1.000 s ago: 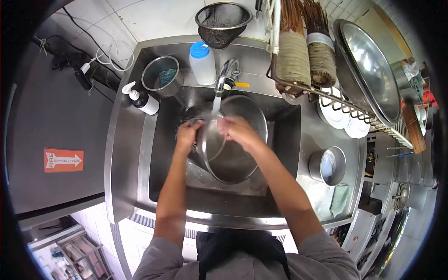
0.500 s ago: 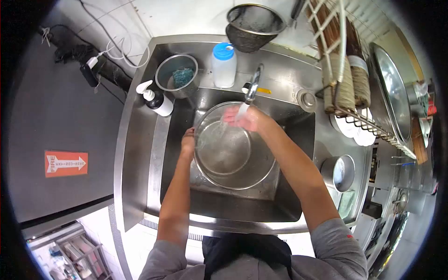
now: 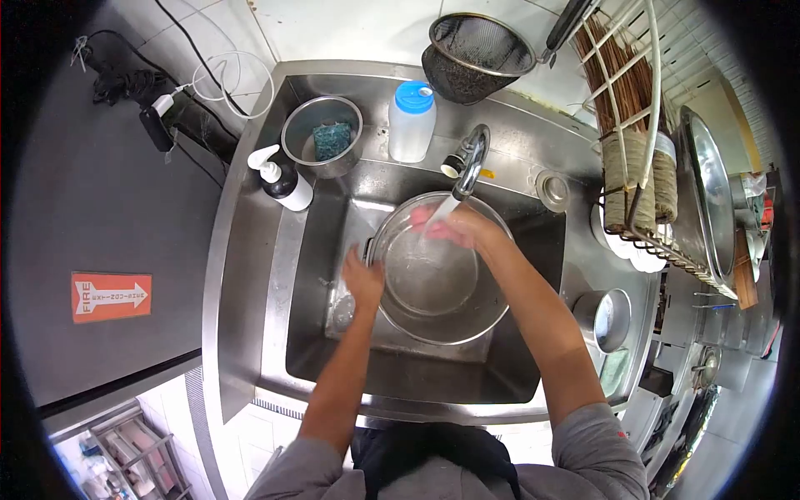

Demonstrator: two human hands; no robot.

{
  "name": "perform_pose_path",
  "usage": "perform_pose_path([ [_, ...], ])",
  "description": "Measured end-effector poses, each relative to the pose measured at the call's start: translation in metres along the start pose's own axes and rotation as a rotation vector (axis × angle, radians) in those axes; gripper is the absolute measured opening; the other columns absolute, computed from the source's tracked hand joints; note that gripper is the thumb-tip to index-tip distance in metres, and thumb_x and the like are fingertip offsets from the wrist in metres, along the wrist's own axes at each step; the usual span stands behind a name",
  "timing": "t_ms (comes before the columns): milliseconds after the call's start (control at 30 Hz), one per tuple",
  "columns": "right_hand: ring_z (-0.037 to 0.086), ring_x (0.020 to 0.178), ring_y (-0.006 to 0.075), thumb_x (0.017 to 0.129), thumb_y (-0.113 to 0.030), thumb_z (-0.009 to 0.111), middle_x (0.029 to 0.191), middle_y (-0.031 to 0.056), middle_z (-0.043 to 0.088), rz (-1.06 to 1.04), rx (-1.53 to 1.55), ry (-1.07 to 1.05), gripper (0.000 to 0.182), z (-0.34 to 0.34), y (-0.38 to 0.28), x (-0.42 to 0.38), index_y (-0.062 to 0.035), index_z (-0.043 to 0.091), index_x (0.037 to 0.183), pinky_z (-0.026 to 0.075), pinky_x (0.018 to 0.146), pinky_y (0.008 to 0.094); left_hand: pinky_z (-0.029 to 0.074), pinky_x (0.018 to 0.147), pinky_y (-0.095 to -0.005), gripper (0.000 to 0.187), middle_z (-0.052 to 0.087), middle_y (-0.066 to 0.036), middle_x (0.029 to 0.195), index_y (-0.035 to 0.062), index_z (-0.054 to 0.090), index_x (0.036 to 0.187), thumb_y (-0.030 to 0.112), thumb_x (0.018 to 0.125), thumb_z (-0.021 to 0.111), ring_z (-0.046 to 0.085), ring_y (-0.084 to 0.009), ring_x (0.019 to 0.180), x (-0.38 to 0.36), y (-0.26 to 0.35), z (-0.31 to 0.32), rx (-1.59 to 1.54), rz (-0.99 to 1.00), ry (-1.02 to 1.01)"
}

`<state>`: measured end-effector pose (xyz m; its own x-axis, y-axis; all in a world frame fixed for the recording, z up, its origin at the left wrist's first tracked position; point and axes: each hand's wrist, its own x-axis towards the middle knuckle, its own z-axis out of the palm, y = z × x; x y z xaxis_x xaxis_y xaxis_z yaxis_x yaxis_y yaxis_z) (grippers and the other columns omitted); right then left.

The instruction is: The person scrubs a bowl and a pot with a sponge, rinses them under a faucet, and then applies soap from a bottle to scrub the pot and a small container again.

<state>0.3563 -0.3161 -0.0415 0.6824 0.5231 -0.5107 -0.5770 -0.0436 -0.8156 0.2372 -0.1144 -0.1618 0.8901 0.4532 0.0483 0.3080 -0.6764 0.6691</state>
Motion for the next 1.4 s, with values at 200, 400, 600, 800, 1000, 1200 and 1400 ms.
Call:
perform_pose_path([
  [200,0.06,0.105,0.0323,0.087,-0.028,0.062,0.116,0.0191,0.06,0.072,0.195,-0.235,0.044,-0.006,0.027,0.035,-0.0004,0.055,0.119,0.047,0.093,0.0417,0.039,0.094,-0.0435,0.051,0.053,-0.026,0.117,-0.0029,0.043,0.125,0.002,0.077,0.06,0.05,-0.0408,0.11,-0.069,-0.007,0.002,-0.388,-0.189,-0.152],
  [400,0.06,0.106,0.0304,0.082,-0.016,0.062,0.119,0.0154,0.06,-0.117,-0.617,0.224,0.045,-0.01,0.022,0.018,-0.0056,0.054,0.125,0.049,0.087,0.0365,0.044,0.087,-0.0453,0.045,0.06,-0.028,0.107,0.006,0.046,0.127,-0.001,0.082,0.046,0.057,-0.0427,0.103,0.011,-0.014,0.022,-0.209,-0.002,-0.302],
  [600,0.062,0.085,0.0391,0.077,-0.013,0.061,0.092,0.022,0.062,-0.697,-1.328,0.614,0.031,-0.015,0.047,0.004,-0.0065,0.062,0.107,0.05,0.078,0.0442,0.047,0.089,-0.0394,0.044,0.062,-0.022,0.111,0.0097,0.051,0.126,0.006,0.083,0.051,0.059,-0.0362,0.105,0.07,0.049,0.042,-0.139,0.223,-0.602],
  [800,0.058,0.098,0.0375,0.075,-0.008,0.063,0.107,0.0181,0.06,-0.559,-0.91,0.558,0.039,-0.018,0.053,0.02,-0.0071,0.058,0.114,0.047,0.086,0.0426,0.044,0.093,-0.0332,0.041,0.055,-0.008,0.127,0.0051,0.05,0.129,0.026,0.093,0.055,0.054,-0.0162,0.109,0.063,0.037,0.098,-0.729,-0.043,-0.658],
  [1000,0.05,0.115,0.0339,0.073,-0.02,0.064,0.121,0.0139,0.053,0.042,-1.567,0.519,0.052,-0.058,0.059,0.018,-0.0159,0.054,0.123,0.04,0.093,0.0529,0.047,0.088,-0.0362,0.052,0.063,-0.018,0.11,-0.0012,0.055,0.12,0.032,0.083,0.068,0.061,-0.0289,0.103,0.041,0.054,0.079,-0.547,0.023,-0.677],
  [1200,0.053,0.114,0.0323,0.075,-0.038,0.065,0.129,0.0094,0.053,0.289,-1.495,0.243,0.053,-0.105,0.07,0.041,-0.0255,0.053,0.126,0.044,0.095,0.044,0.047,0.08,-0.0485,0.029,0.062,-0.025,0.099,-0.0016,0.055,0.098,0.019,0.08,0.064,0.059,-0.0406,0.093,-0.068,0.015,0.008,-0.101,-0.111,-0.5],
  [1400,0.046,0.125,0.0303,0.074,-0.047,0.066,0.143,0.0098,0.04,0.254,-1.368,0.184,0.055,-0.113,0.053,0.048,-0.0191,0.06,0.121,0.039,0.102,0.0384,0.048,0.077,-0.0482,0.028,0.063,-0.025,0.085,0.0013,0.056,0.1,0.018,0.08,0.064,0.06,-0.0428,0.083,-0.098,0.013,0.007,-0.102,-0.296,-0.455],
])
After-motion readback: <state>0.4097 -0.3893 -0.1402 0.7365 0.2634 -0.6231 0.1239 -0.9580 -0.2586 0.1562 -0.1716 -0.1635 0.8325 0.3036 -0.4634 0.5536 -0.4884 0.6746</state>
